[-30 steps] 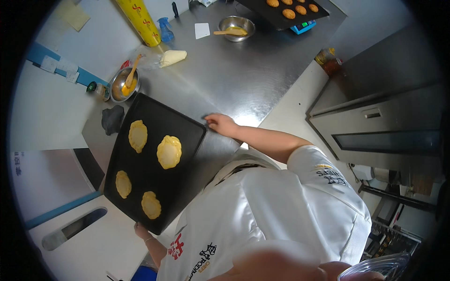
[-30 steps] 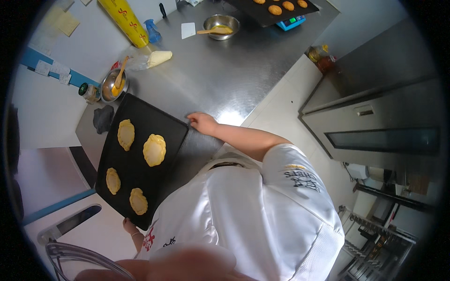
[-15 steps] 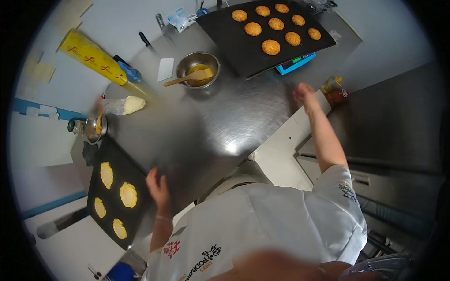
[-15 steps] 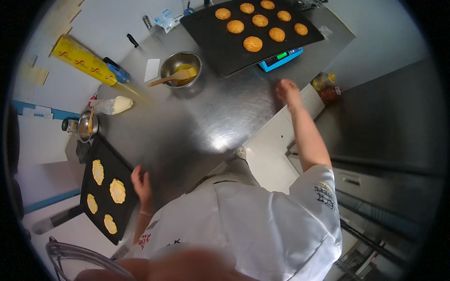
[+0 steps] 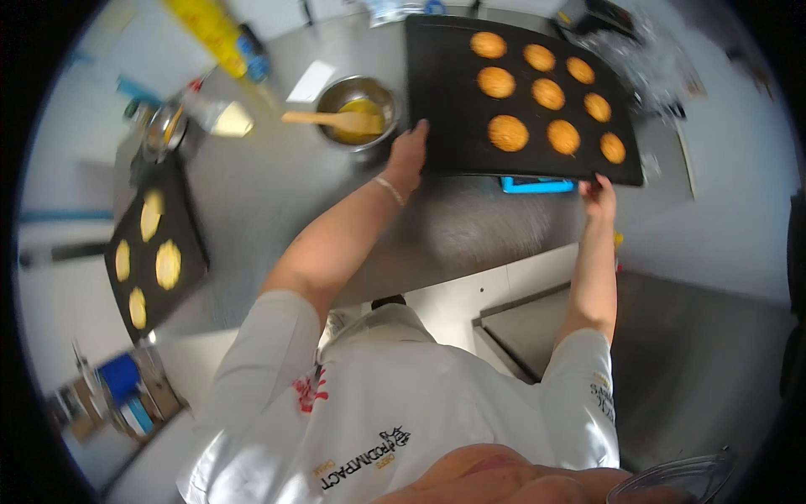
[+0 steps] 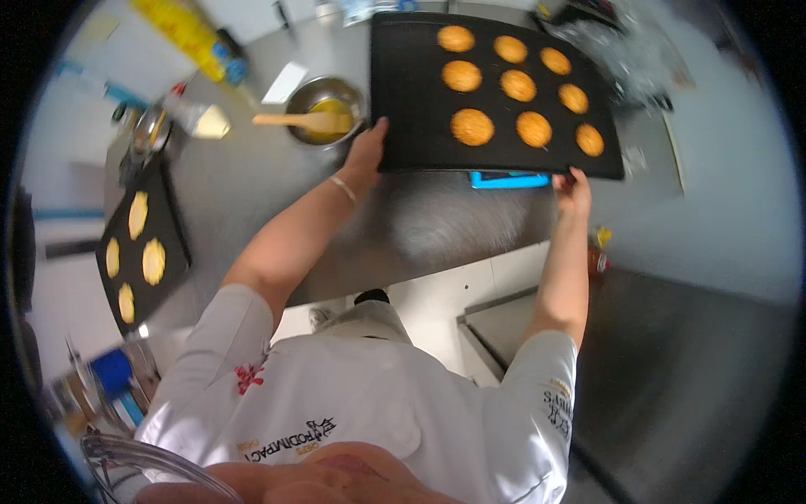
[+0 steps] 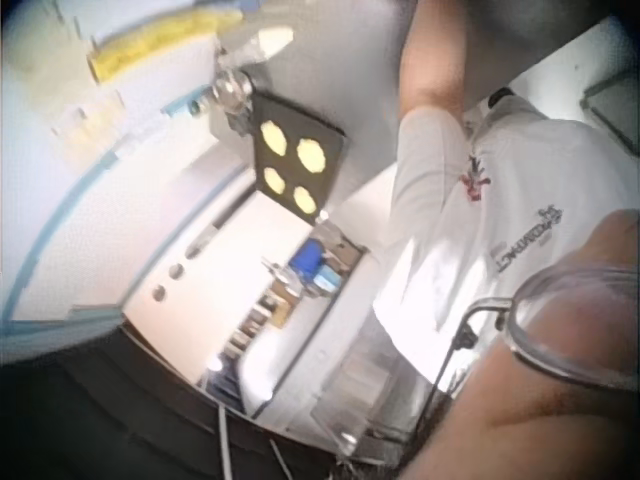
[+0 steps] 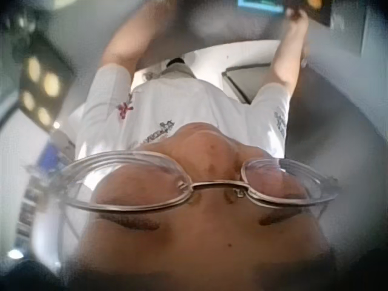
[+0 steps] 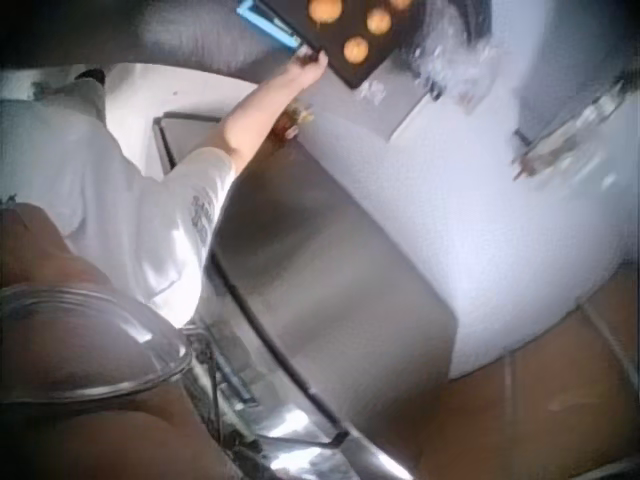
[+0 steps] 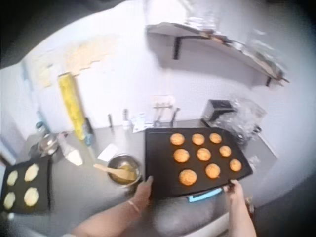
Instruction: The person brushes egg wash onto unbaked pastries on a tray, retrieves a package of sausages, cuts them into small pieces, and places the pieces onto baked round pastries on a second tray. The person handles trays, a pastry brush, a knife, and sausages.
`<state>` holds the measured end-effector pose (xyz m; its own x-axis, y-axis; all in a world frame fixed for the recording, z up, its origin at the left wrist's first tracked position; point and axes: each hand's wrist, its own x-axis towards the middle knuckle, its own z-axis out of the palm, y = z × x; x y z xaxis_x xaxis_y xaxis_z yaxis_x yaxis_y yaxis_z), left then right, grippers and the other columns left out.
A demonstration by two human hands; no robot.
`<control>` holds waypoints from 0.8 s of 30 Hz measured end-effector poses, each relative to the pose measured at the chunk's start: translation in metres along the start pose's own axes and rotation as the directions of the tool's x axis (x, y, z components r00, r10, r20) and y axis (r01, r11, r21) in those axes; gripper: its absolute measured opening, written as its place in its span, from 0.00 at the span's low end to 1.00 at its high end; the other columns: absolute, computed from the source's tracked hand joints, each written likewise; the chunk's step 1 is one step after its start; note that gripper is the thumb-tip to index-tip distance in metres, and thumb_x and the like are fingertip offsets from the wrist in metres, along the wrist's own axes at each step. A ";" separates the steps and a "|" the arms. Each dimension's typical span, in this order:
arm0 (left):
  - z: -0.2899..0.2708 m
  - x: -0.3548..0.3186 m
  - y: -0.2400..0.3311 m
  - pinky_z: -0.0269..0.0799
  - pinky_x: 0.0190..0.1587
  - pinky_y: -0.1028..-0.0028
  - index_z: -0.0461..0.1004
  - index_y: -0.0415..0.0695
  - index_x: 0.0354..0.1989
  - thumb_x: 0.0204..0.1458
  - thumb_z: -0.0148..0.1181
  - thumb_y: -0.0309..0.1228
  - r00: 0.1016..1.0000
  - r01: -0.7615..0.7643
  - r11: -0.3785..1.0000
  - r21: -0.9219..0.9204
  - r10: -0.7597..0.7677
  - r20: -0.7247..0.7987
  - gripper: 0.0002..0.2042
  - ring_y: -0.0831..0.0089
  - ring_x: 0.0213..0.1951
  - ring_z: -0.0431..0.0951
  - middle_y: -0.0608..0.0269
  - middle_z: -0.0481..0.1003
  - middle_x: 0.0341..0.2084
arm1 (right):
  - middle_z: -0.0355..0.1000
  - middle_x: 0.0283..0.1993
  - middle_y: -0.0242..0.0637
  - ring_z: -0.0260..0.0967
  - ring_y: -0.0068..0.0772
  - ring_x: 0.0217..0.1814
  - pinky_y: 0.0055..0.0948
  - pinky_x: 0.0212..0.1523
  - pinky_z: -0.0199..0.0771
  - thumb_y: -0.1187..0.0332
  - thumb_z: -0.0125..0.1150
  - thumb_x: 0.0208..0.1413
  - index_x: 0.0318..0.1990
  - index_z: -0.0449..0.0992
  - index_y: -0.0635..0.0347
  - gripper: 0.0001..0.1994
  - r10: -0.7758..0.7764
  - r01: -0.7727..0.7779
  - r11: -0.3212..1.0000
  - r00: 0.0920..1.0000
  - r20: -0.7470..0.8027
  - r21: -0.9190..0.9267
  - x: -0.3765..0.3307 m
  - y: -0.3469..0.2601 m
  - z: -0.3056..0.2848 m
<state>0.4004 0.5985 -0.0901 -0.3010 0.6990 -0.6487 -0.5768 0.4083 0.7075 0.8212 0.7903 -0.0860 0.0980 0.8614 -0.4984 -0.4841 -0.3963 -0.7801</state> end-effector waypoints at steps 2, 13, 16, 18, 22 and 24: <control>0.007 -0.033 0.008 0.60 0.56 0.57 0.66 0.41 0.59 0.56 0.52 0.54 0.998 -0.012 0.998 0.062 0.016 -0.055 0.31 0.56 0.54 0.68 0.54 0.71 0.51 | 0.75 0.35 0.36 0.72 0.35 0.30 0.32 0.27 0.77 0.74 0.61 0.50 0.34 0.75 0.59 0.04 0.002 -0.003 1.000 0.995 0.098 0.013 -0.010 -0.006 -0.021; -0.181 -0.233 -0.096 0.64 0.53 0.72 0.66 0.31 0.56 0.59 0.53 0.47 0.994 -0.072 0.996 -0.045 0.069 -0.079 0.29 0.69 0.49 0.69 0.56 0.72 0.49 | 0.76 0.35 0.35 0.72 0.36 0.30 0.39 0.34 0.74 0.77 0.60 0.43 0.36 0.75 0.59 0.10 0.146 -0.146 0.989 0.989 0.014 -0.010 -0.331 0.093 -0.069; -0.251 -0.281 -0.132 0.60 0.59 0.71 0.62 0.27 0.59 0.58 0.54 0.50 0.992 -0.041 0.999 0.036 0.045 -0.118 0.34 0.64 0.57 0.67 0.50 0.69 0.55 | 0.77 0.31 0.37 0.72 0.39 0.26 0.41 0.36 0.73 0.77 0.61 0.45 0.35 0.76 0.59 0.08 0.219 -0.219 0.976 0.975 0.026 0.004 -0.408 0.134 -0.096; -0.287 -0.318 -0.140 0.63 0.58 0.71 0.63 0.28 0.58 0.59 0.53 0.49 0.990 -0.007 1.000 -0.011 0.005 -0.141 0.32 0.65 0.55 0.69 0.51 0.70 0.53 | 0.77 0.31 0.35 0.72 0.38 0.27 0.40 0.37 0.73 0.77 0.62 0.46 0.32 0.76 0.58 0.05 0.317 -0.319 0.947 0.947 0.057 0.032 -0.443 0.166 -0.105; -0.361 -0.361 -0.162 0.70 0.51 0.73 0.67 0.32 0.55 0.62 0.49 0.48 0.993 -0.005 0.992 -0.129 -0.010 -0.120 0.28 0.69 0.49 0.74 0.54 0.74 0.50 | 0.76 0.26 0.32 0.71 0.30 0.26 0.40 0.40 0.73 0.77 0.62 0.47 0.27 0.76 0.56 0.04 0.432 -0.435 0.901 0.897 0.092 0.010 -0.479 0.245 -0.110; -0.387 -0.369 -0.166 0.70 0.50 0.73 0.68 0.32 0.55 0.61 0.50 0.49 0.989 -0.010 0.992 -0.122 -0.008 -0.147 0.28 0.69 0.49 0.74 0.55 0.74 0.49 | 0.75 0.27 0.33 0.72 0.32 0.28 0.41 0.43 0.73 0.77 0.61 0.49 0.27 0.75 0.56 0.04 0.463 -0.471 0.882 0.870 0.170 0.003 -0.472 0.271 -0.109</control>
<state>0.3135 0.0459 -0.0766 -0.4043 0.6018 -0.6888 -0.6623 0.3267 0.6742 0.7382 0.2416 -0.1037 -0.2870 0.6195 -0.7307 -0.4758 -0.7542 -0.4526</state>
